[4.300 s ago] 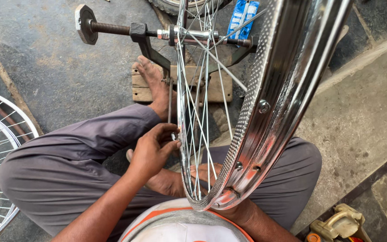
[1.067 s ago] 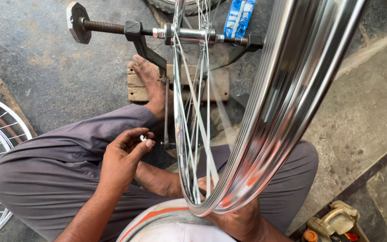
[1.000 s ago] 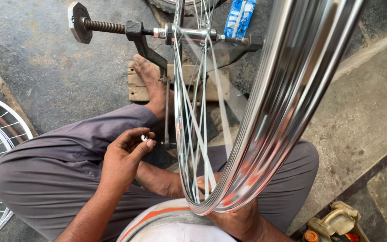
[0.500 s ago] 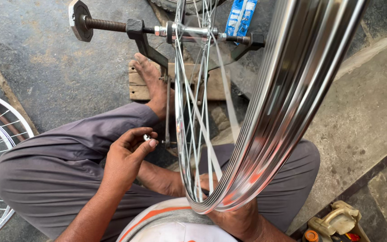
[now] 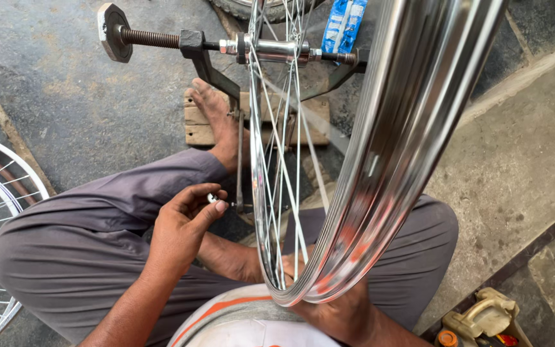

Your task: The person adjusts the tension of the spokes on a bicycle wheel mounted in a truing stand. They use a spoke wrench to turn the nipples while periodically spinning the wheel to check alignment.

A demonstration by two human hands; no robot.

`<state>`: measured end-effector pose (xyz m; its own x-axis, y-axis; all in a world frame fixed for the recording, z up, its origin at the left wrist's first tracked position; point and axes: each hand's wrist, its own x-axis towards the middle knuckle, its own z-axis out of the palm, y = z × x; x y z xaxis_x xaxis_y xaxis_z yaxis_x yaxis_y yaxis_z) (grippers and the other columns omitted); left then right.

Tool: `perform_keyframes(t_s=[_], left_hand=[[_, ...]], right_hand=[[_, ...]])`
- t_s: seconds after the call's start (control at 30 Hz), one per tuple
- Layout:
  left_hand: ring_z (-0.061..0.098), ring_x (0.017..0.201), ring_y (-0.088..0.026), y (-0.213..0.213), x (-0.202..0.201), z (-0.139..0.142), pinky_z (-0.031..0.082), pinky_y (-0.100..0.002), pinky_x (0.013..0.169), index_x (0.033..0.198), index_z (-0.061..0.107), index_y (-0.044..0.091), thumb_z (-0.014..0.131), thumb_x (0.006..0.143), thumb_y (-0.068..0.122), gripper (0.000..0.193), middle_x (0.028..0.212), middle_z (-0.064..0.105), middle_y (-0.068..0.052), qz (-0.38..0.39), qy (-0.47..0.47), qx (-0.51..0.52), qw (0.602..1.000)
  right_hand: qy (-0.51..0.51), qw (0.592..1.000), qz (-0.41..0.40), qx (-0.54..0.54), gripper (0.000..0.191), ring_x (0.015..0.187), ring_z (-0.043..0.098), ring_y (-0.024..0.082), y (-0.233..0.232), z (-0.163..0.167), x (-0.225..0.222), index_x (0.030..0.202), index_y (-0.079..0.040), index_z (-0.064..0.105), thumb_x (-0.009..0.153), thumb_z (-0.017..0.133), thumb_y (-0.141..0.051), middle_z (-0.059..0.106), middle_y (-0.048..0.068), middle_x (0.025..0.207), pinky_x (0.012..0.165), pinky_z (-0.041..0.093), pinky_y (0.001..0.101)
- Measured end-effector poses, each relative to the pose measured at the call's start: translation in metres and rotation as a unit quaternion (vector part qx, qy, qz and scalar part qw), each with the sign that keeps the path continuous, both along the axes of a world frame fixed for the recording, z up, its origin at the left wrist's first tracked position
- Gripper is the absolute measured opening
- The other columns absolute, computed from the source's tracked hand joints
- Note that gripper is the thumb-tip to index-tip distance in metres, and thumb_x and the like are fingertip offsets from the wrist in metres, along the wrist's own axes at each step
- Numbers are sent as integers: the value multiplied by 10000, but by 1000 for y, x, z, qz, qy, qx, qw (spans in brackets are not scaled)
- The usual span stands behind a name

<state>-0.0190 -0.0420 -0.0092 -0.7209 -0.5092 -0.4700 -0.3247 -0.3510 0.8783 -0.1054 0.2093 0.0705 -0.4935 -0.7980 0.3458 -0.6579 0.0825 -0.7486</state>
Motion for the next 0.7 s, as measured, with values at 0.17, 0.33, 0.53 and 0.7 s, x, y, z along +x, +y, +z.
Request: perform_keyframes(t_s=[0.17, 0.33, 0.53, 0.7], left_hand=[[725, 991, -129, -1, 1, 2, 599, -283, 884, 1217, 704, 6, 739, 869, 45, 352, 1085, 778, -89, -4, -22, -6, 1000], [730, 917, -163, -1, -3, 0, 630, -314, 788, 1237, 671, 9, 714, 875, 42, 366, 1092, 757, -100, 12, -13, 42, 999], [717, 962, -131, -1, 0, -5, 624, -299, 815, 1232, 683, 1, 721, 879, 47, 357, 1114, 752, -93, -9, -7, 23, 1000], [710, 948, -134, 0, 2, -7, 605, -288, 834, 1262, 688, 11, 725, 883, 59, 383, 1119, 756, -91, -14, -19, 12, 1000]], right_hand=[[54, 998, -4, 43, 321, 1000, 795, 188, -13, -29, -8, 1101, -45, 728, 879, 886, -214, 778, 72, 1062, 855, 658, 348], [55, 997, -1, 49, 323, 1000, 794, 189, -7, -31, -5, 1103, -44, 726, 876, 886, -210, 776, 73, 1063, 854, 657, 349], [50, 998, 1, 50, 327, 999, 792, 191, -6, -30, -2, 1105, -43, 724, 873, 886, -206, 774, 74, 1065, 853, 657, 350], [51, 997, 2, 51, 329, 999, 790, 193, -9, -31, -3, 1107, -42, 723, 870, 887, -202, 772, 75, 1066, 853, 656, 351]])
